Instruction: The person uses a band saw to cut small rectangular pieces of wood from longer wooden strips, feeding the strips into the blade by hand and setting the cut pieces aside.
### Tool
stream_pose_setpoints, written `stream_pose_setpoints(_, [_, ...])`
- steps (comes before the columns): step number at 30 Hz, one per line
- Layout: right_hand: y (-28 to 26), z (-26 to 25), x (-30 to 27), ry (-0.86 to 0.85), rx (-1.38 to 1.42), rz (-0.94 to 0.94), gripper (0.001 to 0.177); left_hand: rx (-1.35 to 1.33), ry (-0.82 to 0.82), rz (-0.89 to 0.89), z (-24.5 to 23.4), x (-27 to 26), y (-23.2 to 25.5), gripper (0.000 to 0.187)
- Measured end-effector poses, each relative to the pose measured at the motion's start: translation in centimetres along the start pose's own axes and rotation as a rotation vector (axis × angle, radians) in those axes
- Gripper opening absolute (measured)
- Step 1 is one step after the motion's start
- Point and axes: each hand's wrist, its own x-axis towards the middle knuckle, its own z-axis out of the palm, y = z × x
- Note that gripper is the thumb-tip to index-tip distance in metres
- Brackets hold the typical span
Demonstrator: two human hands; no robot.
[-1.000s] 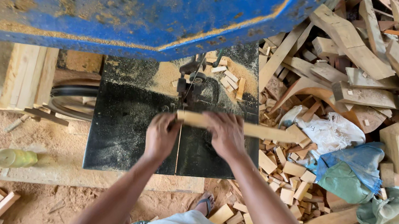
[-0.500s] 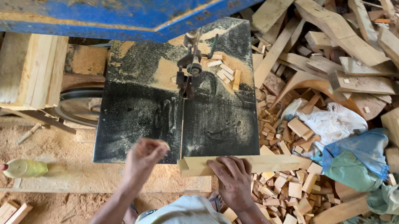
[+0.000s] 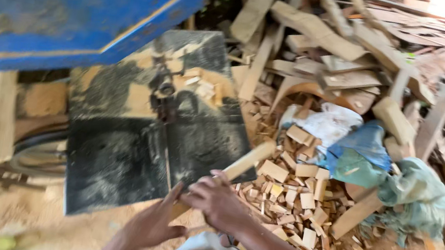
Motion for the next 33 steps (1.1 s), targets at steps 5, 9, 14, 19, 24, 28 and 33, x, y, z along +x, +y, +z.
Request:
stream_pose_setpoints(5, [-1.4, 0.2, -0.4, 0.198, 0.168, 0.108, 0.053, -0.136, 0.046, -0.334, 6.5, -0.8, -7.0, 0.099])
stream_pose_setpoints(9, [1.2, 4.2, -1.5, 0.453, 0.317, 0.648, 0.07, -0.153, 0.04, -0.415, 8.1, -1.9, -9.5, 0.1])
stream_pose_setpoints(14, [0.6, 8.8, 0.3, 0.134, 0.52, 0.678, 0.083, -0.161, 0.034, -0.464, 8.7, -3.8, -10.2, 0.1])
stream_pose_setpoints(19, [-0.7, 10.2, 4.1, 0.086, 0.614, 0.612, 0.097, -0.15, 0.021, -0.475, 8.0, -6.1, -8.5, 0.101])
stream_pose_setpoints(24, [2.4, 8.2, 6.7, 0.307, 0.847, 0.938, 0.113, -0.177, 0.051, -0.376, 3.1, -7.0, -1.5, 0.099])
stream_pose_setpoints(28, [8.9, 3.9, 8.1, 0.096, 0.668, 1.054, 0.069, -0.163, -0.049, -0.124, 3.4, -3.2, 3.4, 0.097])
stream_pose_setpoints(33, [10.3, -1.4, 7.4, -0.461, 0.208, 0.935, 0.092, -0.17, 0.2, 0.257, 4.9, -0.5, 2.6, 0.052])
